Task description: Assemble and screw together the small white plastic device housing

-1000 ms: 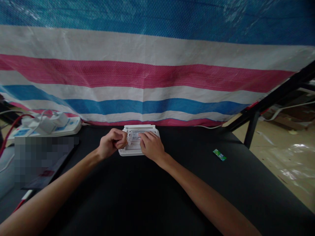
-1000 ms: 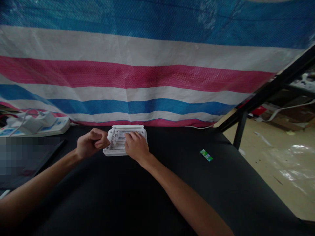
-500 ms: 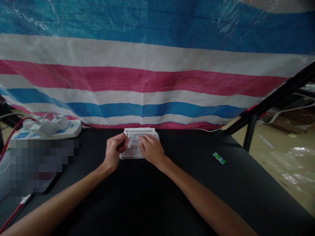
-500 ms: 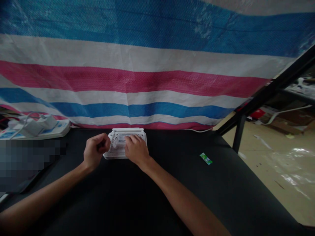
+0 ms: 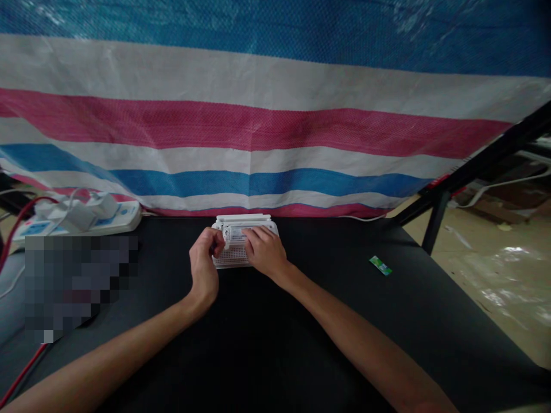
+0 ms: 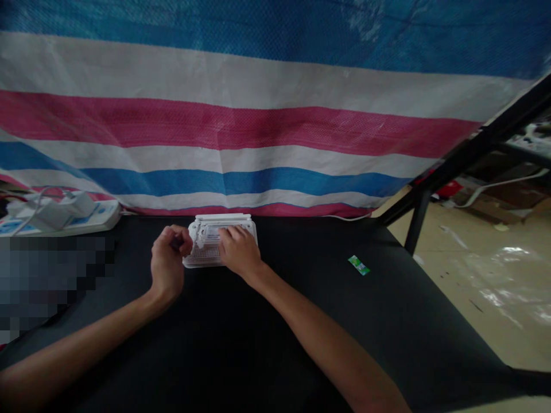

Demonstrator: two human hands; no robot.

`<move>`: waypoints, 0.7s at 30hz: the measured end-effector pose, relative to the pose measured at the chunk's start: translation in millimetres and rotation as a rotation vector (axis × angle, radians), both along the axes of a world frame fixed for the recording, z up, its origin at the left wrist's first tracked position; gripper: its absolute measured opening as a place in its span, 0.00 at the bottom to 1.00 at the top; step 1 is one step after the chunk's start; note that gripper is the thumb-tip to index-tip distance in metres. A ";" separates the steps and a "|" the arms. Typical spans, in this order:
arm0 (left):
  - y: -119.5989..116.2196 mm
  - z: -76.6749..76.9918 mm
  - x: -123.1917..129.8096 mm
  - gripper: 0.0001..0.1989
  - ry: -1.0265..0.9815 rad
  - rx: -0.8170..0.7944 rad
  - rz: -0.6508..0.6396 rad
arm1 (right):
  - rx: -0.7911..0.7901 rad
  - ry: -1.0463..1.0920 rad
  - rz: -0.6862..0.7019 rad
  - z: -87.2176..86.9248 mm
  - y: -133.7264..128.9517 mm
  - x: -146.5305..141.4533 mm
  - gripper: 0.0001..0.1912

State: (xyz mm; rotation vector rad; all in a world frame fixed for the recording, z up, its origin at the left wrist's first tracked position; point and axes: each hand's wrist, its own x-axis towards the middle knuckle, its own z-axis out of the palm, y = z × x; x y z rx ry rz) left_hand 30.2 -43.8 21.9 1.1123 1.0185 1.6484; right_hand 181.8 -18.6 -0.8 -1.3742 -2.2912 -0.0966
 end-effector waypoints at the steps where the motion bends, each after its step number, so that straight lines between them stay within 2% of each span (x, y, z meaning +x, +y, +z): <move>1: 1.5 0.7 -0.3 0.17 -0.034 -0.022 -0.015 | 0.001 0.006 0.003 -0.4 0.4 0.2 0.14; 3: 7.1 2.9 -3.5 0.18 -0.103 -0.071 -0.081 | 0.002 0.020 0.009 -1.7 1.3 0.4 0.15; 5: 15.2 5.0 -9.7 0.20 -0.127 -0.095 -0.207 | -0.004 0.029 0.010 -3.0 2.0 0.5 0.15; 12: 44.1 9.6 -38.3 0.22 -0.046 -0.203 -0.797 | 0.001 0.004 0.005 -4.0 2.0 -0.1 0.16; 14: 45.4 11.6 -39.9 0.22 -0.047 -0.199 -0.840 | 0.008 0.002 0.007 -3.9 1.8 -0.2 0.16; 15: 43.6 12.4 -38.4 0.22 -0.052 -0.189 -0.819 | 0.008 0.003 0.006 -3.6 1.8 -0.2 0.16; 17: 35.6 13.0 -31.4 0.21 -0.056 -0.160 -0.693 | 0.002 0.009 0.001 -2.8 1.6 -0.4 0.15; 18: 29.8 12.6 -26.3 0.21 -0.062 -0.147 -0.569 | -0.002 0.014 -0.002 -2.3 1.5 -0.5 0.15; 21: 11.3 8.8 -10.5 0.19 -0.022 -0.094 -0.082 | -0.013 0.025 -0.005 -1.1 1.2 -0.9 0.15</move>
